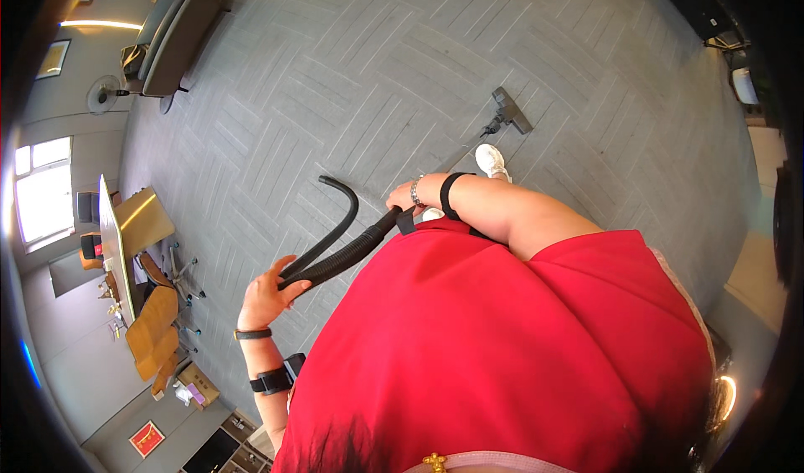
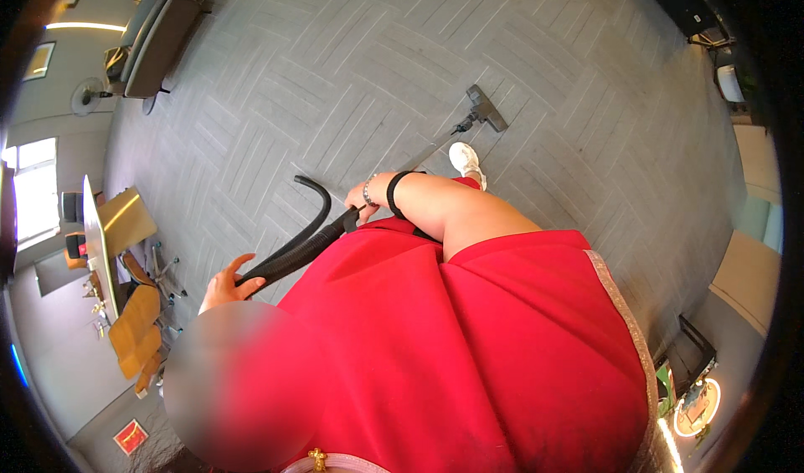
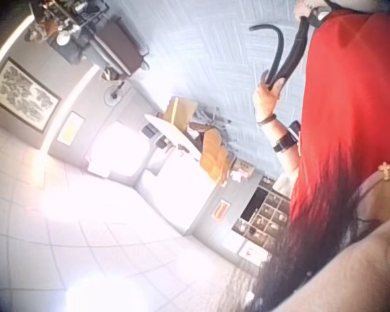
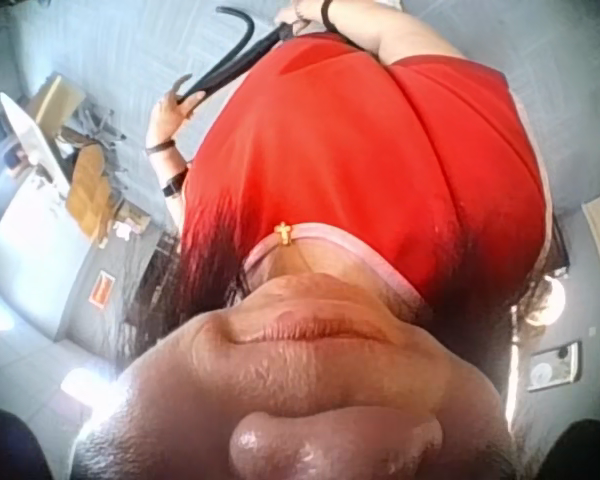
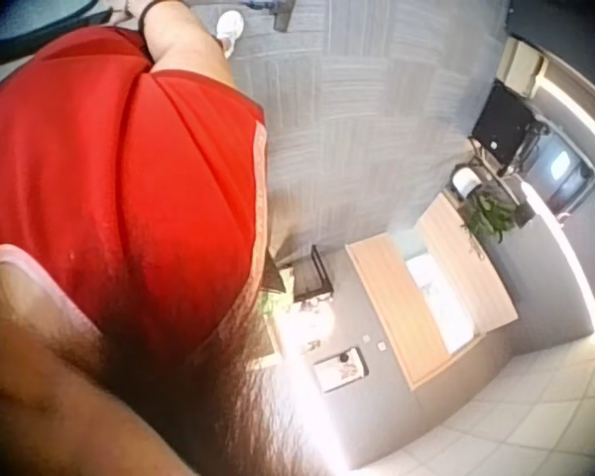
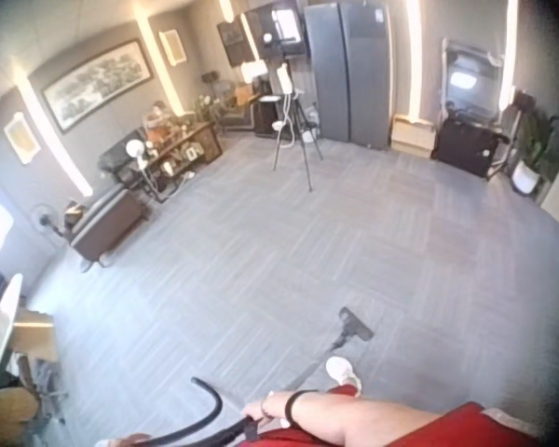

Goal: Vacuuming the carpet in an office environment.

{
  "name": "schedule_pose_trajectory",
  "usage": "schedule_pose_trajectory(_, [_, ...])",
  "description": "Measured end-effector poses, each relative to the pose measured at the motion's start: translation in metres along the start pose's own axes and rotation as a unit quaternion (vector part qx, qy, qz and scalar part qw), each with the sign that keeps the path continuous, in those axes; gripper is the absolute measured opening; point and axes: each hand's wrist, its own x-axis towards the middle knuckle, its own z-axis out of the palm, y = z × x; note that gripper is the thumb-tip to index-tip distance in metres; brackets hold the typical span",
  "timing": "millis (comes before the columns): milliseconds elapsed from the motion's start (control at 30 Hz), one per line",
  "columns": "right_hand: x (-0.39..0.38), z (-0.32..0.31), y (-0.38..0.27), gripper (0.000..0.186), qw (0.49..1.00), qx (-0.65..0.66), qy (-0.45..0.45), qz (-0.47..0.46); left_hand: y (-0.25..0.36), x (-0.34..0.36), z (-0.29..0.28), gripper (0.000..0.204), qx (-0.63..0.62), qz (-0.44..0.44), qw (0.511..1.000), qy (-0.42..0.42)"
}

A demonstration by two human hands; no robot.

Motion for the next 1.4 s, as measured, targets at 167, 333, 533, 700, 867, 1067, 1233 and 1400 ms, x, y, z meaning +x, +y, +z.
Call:
schedule_pose_trajectory(167, [-0.006,0.012,0.017,0.041,0.997,-0.022,0.068,0.008,0.011,0.019,-0.003,0.059,0.055,-0.002,0.998,0.021])
schedule_pose_trajectory(333, [-0.068,0.004,0.056,0.035,0.992,-0.055,0.076,0.084,0.058,0.077,0.019,0.058,0.117,0.063,0.991,-0.006])
schedule_pose_trajectory(533, [-0.168,-0.011,0.154,0.029,0.951,-0.028,0.167,0.258,0.178,0.177,0.054,0.064,0.125,0.177,0.975,-0.056])
schedule_pose_trajectory(700, [-0.274,-0.042,0.237,0.026,0.909,-0.017,0.228,0.349,0.298,0.25,0.078,0.063,0.153,0.298,0.94,-0.059])
schedule_pose_trajectory(867, [-0.363,-0.086,0.31,0.037,0.889,-0.032,0.233,0.393,0.392,0.307,0.097,0.054,0.126,0.415,0.9,-0.045])
schedule_pose_trajectory(1067, [-0.395,-0.087,0.347,0.037,0.878,-0.04,0.264,0.398,0.442,0.306,0.093,0.057,0.175,0.371,0.908,-0.087])
schedule_pose_trajectory(1233, [-0.357,-0.106,0.324,0.043,0.905,-0.037,0.22,0.361,0.409,0.298,0.084,0.058,0.188,0.306,0.928,-0.102])
schedule_pose_trajectory(1400, [-0.318,-0.152,0.315,0.045,0.923,-0.059,0.131,0.356,0.388,0.292,0.06,0.057,0.154,0.23,0.959,-0.058])
